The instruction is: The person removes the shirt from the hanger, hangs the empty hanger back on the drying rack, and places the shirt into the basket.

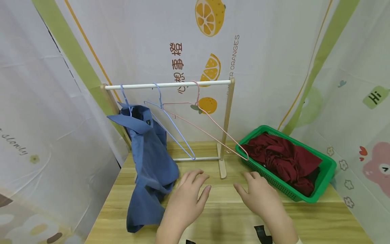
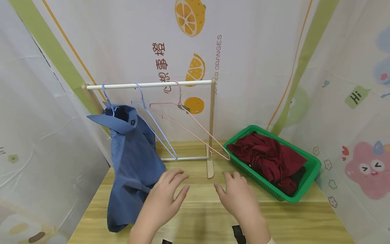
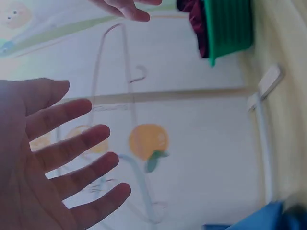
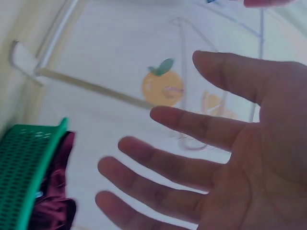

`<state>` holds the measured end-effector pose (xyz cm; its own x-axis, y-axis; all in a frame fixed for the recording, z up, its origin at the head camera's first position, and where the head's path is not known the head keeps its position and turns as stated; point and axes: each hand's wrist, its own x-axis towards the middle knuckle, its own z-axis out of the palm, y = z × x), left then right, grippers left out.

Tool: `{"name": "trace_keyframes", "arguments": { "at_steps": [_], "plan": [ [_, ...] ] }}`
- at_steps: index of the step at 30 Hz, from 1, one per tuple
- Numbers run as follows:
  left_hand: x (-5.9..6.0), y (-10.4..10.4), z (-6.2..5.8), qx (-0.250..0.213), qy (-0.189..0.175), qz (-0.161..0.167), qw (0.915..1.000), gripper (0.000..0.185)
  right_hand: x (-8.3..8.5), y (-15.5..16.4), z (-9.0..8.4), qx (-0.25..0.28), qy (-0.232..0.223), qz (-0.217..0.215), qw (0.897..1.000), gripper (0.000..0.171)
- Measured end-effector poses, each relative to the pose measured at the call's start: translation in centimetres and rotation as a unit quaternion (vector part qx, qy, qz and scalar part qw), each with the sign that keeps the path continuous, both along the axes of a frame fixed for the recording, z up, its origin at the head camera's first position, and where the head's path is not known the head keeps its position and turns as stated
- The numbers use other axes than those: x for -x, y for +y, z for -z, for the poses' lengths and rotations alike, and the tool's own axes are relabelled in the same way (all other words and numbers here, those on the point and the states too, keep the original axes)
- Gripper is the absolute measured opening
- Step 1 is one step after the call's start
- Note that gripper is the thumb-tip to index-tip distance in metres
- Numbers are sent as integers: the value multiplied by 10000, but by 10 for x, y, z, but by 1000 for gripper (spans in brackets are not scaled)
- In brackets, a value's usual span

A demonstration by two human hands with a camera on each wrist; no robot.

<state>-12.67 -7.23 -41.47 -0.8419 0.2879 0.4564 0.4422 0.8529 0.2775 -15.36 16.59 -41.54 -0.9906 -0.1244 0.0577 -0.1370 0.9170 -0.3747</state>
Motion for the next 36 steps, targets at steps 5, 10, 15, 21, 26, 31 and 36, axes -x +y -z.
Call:
{"name": "trace_keyframes", "arguments": {
  "at_steps": [5, 10, 15, 21, 26, 31, 36],
  "plan": [
    [-10, -17, -20, 477, 784, -309, 9953, 26, -3, -13, -18, 42, 445, -241, 9987, 52],
    [-16, -34, -36, 475, 1195, -371, 9910, 24, -3, -28, -34, 45, 661, -459, 9967, 48],
    [-18, -48, -43, 638, 1517, -315, 9859, 22, -5, -46, -42, 94, 813, -744, 9939, 45],
    [-21, -71, -58, 710, 1690, -180, 9829, 23, -3, -78, -49, 219, 760, -1238, 9891, 44],
    [-17, -95, -83, 596, 1846, -105, 9809, 24, 1, -109, -56, 170, 729, -1770, 9814, 45],
    [-8, -119, -111, 709, 1638, -244, 9836, 25, 5, -140, -61, 80, 698, -2146, 9742, 51],
    [0, -144, -140, 1039, 606, -674, 9905, 31, 6, -167, -58, 200, 979, -2391, 9658, 59]
  ]
}}
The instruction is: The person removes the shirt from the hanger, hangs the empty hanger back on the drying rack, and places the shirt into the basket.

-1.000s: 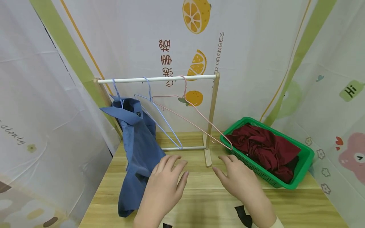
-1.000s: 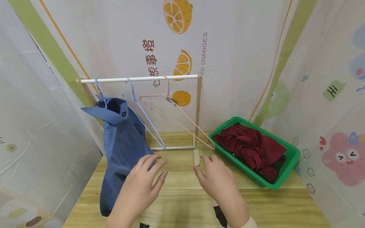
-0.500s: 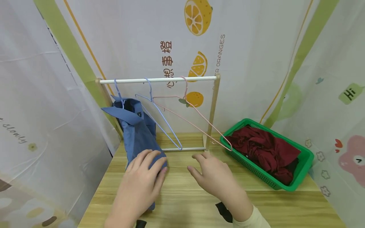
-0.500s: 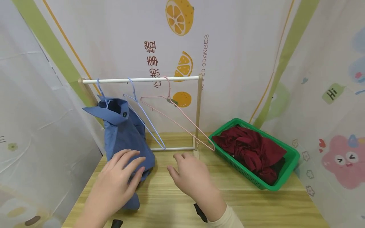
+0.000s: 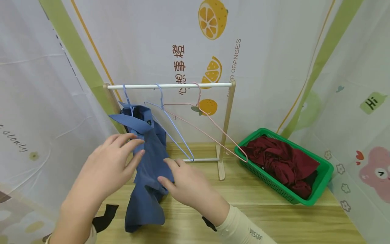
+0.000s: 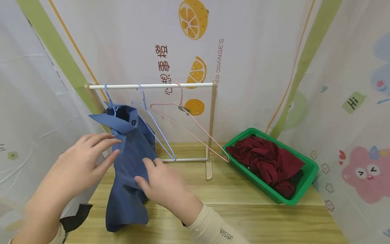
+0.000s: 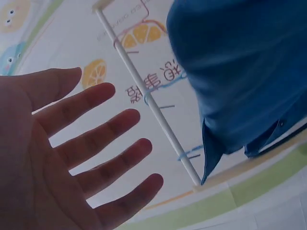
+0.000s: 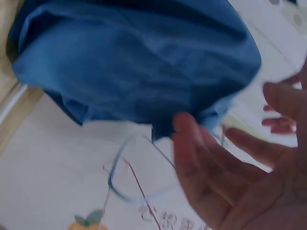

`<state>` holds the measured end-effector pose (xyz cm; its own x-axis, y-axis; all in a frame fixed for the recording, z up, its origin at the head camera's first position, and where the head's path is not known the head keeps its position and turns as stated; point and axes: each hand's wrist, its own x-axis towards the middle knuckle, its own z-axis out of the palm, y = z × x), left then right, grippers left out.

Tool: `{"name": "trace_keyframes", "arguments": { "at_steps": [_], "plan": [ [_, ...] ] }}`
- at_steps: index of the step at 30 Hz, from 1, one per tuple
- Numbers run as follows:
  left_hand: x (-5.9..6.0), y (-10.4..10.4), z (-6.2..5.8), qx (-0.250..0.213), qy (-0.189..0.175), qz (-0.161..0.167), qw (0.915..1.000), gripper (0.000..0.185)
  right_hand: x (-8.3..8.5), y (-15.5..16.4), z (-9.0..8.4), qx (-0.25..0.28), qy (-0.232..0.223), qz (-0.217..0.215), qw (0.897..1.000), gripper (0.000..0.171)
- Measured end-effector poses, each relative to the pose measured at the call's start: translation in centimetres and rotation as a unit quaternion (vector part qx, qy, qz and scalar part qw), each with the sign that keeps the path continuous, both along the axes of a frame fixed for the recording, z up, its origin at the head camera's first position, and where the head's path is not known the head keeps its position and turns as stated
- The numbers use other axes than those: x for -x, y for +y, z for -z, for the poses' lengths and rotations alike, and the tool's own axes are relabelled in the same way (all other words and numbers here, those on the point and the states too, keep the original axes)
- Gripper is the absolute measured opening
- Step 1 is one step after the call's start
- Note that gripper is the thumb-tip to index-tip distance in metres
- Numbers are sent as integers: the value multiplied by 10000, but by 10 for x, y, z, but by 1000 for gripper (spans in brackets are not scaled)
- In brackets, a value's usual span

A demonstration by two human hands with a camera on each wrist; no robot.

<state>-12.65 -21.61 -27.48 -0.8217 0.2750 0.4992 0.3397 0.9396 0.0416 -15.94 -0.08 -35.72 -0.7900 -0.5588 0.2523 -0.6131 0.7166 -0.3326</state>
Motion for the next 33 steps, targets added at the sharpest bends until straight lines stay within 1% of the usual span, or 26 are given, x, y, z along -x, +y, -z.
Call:
{"name": "trace_keyframes", "arguments": {
  "at_steps": [3, 6, 9, 11, 13, 16, 19, 22, 25, 28, 31, 33],
  "plan": [
    [15, -17, -16, 113, -589, -304, 9977, 38, 0, -15, 2, 178, -72, -59, 9998, 66],
    [38, -35, -32, 95, -1100, -595, 9921, 45, -1, -30, 3, 267, -199, -105, 9994, 71],
    [62, -49, -45, 107, -1482, -819, 9855, 50, -3, -43, 3, 164, -91, -156, 9997, 69],
    [79, -56, -52, 145, -1611, -912, 9826, 51, -4, -50, 4, 65, 89, -202, 9997, 67],
    [94, -61, -57, 194, -1576, -976, 9825, 53, -5, -55, 4, -29, 265, -233, 9994, 64],
    [115, -69, -61, 178, -1309, -1049, 9857, 54, -3, -61, 3, -53, 414, -278, 9987, 61],
    [132, -75, -62, 174, -1010, -1105, 9886, 56, 1, -65, 3, -42, 431, -279, 9987, 59],
    [146, -79, -61, 186, -906, -1129, 9893, 58, 5, -67, 4, -35, 434, -226, 9988, 57],
    [156, -81, -60, 198, -923, -1123, 9892, 60, 8, -68, 3, 41, 504, -134, 9986, 50],
    [163, -82, -60, 204, -943, -1124, 9890, 61, 11, -68, 1, 206, 642, -36, 9977, 37],
    [166, -83, -59, 211, -901, -1142, 9891, 61, 14, -67, 0, 379, 736, 95, 9965, 22],
    [167, -84, -57, 199, -822, -1147, 9898, 61, 18, -66, -2, 544, 708, 208, 9958, 18]
  ]
}}
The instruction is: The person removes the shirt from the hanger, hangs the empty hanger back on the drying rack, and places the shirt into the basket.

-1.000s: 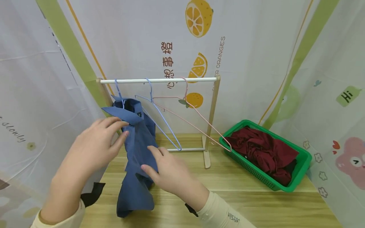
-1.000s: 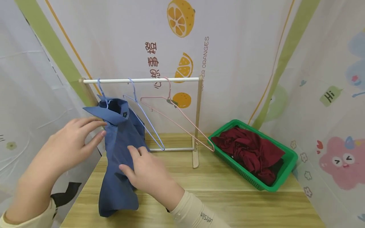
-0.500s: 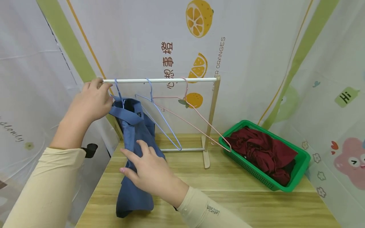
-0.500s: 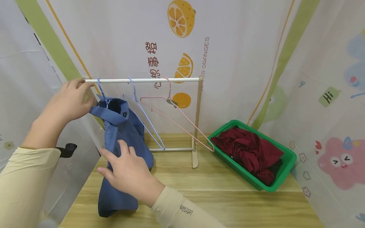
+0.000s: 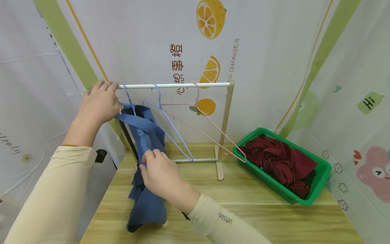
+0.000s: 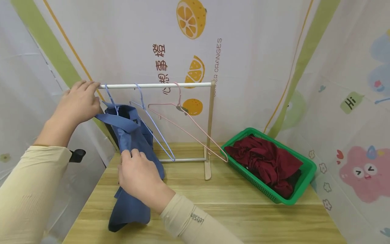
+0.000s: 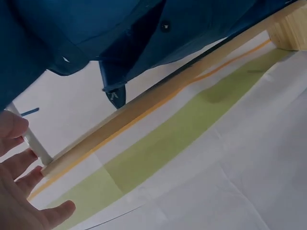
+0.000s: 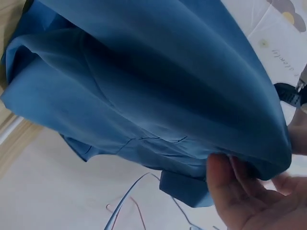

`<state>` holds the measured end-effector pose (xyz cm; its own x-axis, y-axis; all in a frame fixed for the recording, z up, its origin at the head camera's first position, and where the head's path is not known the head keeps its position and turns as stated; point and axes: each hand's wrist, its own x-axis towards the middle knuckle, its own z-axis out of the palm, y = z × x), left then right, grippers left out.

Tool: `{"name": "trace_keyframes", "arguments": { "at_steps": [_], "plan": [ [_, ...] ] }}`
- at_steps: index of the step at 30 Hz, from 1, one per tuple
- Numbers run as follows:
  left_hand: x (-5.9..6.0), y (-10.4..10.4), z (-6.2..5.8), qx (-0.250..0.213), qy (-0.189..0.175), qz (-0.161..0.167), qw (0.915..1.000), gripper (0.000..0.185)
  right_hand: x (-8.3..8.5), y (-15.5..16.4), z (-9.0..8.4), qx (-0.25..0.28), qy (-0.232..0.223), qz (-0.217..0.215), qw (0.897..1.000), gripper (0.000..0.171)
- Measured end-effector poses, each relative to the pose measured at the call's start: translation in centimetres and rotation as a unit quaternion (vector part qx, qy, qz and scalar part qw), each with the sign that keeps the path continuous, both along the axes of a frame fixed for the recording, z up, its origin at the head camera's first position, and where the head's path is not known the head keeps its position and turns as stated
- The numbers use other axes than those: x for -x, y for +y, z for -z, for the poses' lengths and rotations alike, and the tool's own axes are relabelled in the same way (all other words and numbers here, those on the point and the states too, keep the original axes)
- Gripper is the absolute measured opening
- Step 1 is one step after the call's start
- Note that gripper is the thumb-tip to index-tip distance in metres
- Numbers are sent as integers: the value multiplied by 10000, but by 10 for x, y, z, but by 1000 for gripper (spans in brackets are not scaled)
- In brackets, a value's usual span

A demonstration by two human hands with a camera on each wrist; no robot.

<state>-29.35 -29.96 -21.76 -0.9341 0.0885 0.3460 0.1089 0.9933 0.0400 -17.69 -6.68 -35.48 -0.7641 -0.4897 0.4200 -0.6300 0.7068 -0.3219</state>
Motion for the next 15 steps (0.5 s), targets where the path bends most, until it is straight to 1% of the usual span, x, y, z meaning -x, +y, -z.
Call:
{"name": "trace_keyframes", "arguments": {
  "at_steps": [1, 2, 5, 7, 8, 12, 15],
  "plan": [
    [0, 0, 1, 4, 50, 9, 10000, 61, 2, 0, -1, 65, -4, 75, 10000, 19],
    [0, -1, 2, 9, 90, 18, 10000, 60, 4, 0, -2, 130, -38, 156, 9998, 23],
    [0, -2, 4, -27, 263, 62, 9996, 60, 11, 1, -4, 221, -199, 396, 9988, 46],
    [0, -3, 6, -82, 377, 98, 9992, 59, 16, 1, -6, 119, -334, 533, 9979, 55],
    [1, -3, 7, -113, 421, 99, 9990, 59, 19, 1, -7, 53, -403, 580, 9975, 56],
    [3, -2, 11, -304, 504, 89, 9982, 59, 28, 0, -7, -144, -520, 591, 9968, 39],
    [3, -1, 12, -369, 582, 136, 9975, 58, 31, 3, -7, -89, -522, 478, 9975, 33]
  ]
}}
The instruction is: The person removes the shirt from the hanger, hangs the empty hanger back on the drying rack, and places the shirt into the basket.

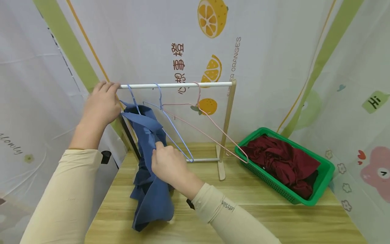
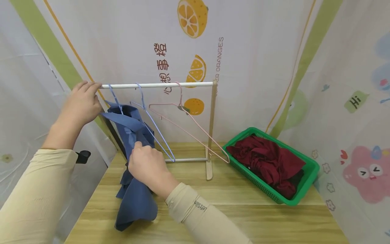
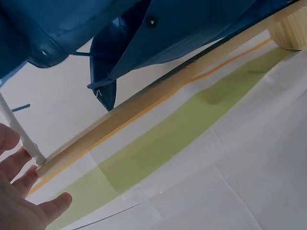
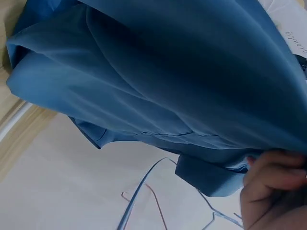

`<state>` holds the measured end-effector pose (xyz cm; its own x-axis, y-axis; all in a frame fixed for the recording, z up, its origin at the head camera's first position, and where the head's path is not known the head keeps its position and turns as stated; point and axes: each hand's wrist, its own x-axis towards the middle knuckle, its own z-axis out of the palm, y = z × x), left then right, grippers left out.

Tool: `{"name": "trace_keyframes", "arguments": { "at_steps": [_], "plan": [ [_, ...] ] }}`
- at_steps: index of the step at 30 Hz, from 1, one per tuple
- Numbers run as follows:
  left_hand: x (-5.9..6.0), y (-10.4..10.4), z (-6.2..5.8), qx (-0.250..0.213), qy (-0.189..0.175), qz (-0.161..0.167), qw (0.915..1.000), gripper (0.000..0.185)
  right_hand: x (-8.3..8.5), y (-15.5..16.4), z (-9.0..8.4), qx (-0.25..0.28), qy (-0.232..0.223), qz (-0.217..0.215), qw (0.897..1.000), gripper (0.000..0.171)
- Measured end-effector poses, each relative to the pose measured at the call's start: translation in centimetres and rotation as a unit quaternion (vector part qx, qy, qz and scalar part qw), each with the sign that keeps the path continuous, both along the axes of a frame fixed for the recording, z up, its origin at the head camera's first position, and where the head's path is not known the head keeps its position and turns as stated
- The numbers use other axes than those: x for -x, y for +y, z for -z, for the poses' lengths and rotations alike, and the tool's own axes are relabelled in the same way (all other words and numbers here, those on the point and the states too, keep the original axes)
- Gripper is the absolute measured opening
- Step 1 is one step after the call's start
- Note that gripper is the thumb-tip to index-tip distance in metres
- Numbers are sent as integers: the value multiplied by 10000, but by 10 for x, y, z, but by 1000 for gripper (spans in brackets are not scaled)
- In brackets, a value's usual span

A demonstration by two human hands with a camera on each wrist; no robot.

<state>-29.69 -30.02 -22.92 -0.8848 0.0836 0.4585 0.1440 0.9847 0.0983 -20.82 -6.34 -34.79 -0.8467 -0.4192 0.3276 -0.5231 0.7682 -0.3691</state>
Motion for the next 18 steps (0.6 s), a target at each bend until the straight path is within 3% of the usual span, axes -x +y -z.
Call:
{"name": "trace_keyframes", "arguments": {
  "at_steps": [5, 18],
  "plan": [
    [3, 0, -1, 155, 129, 123, 9997, 56, 3, 11, -1, 351, -63, -103, 9993, 39],
    [7, -1, -3, -6, -226, 26, 9997, 59, 6, 29, -5, 809, 55, -325, 9962, 39]
  ]
}}
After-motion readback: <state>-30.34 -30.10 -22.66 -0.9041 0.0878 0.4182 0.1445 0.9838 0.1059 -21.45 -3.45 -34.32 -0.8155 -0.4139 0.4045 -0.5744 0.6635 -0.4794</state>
